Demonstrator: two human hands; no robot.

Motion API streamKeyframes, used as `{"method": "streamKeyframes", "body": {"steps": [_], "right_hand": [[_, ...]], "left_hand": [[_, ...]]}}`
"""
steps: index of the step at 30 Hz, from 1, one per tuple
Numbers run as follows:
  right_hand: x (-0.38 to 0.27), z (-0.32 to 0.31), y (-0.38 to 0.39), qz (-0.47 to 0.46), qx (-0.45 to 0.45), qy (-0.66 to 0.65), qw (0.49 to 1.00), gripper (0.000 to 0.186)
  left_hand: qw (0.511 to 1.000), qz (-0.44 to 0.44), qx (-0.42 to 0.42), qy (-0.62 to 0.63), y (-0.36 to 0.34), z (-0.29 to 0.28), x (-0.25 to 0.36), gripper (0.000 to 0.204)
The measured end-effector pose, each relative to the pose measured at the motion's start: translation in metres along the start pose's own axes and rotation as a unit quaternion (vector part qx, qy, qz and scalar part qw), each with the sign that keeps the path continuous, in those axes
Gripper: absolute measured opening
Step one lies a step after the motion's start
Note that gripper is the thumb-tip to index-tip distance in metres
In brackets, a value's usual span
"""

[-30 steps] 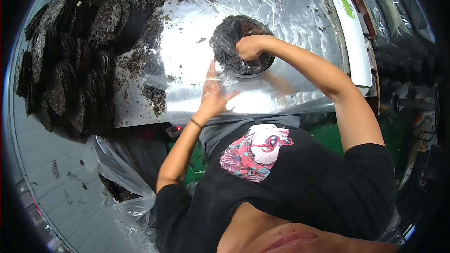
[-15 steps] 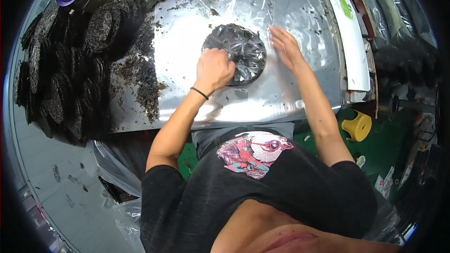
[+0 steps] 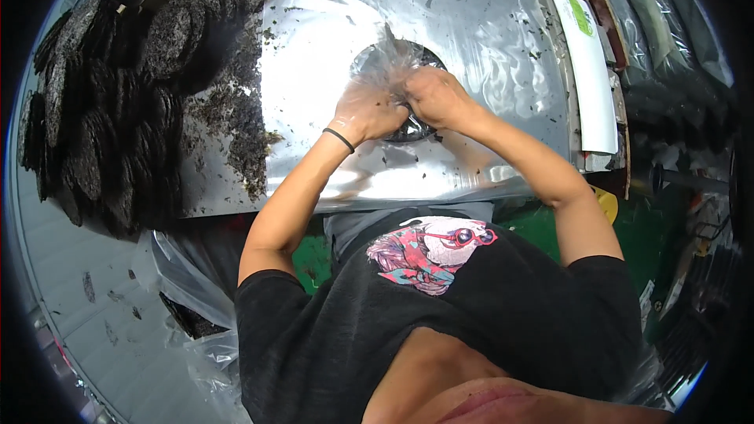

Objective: The person places a compressed tea cake into a plastic wrapper, seals it by folding the plastic, and applies a circular paper label on top within a metal ring mold.

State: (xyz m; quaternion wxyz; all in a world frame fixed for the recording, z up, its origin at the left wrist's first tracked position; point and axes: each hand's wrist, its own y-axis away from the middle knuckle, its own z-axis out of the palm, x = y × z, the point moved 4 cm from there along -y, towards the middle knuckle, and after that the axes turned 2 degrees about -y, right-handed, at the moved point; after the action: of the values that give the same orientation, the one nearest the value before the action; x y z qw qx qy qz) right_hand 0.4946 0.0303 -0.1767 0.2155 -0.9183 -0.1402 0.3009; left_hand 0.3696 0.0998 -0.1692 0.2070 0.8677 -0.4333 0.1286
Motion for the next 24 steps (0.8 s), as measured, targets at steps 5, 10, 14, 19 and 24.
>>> {"method": "streamKeyframes", "body": {"steps": [5,10,14,19,24], "right_hand": [[0.008,0.015,-0.002,0.028,-0.092,0.107,0.99,0.013],[0.008,0.01,-0.006,0.086,-0.149,0.085,0.981,0.021],[0.013,0.009,-0.007,0.067,-0.107,0.066,0.99,0.024],[0.019,-0.018,0.007,0.12,0.194,-0.009,0.974,0.081],[-0.052,-0.051,-0.016,-0.011,-0.017,-0.211,0.977,0.061]], "left_hand": [[0.992,0.118,0.024,-0.048,0.026,-0.014,-0.002,0.048],[0.91,-0.003,0.273,0.313,0.041,-0.057,-0.061,0.049],[0.857,0.141,0.088,0.488,-0.048,-0.034,-0.061,0.058],[0.917,0.219,0.284,0.174,-0.031,-0.02,-0.051,0.026],[0.929,0.222,0.29,-0.054,-0.005,-0.019,-0.022,0.033]]}}
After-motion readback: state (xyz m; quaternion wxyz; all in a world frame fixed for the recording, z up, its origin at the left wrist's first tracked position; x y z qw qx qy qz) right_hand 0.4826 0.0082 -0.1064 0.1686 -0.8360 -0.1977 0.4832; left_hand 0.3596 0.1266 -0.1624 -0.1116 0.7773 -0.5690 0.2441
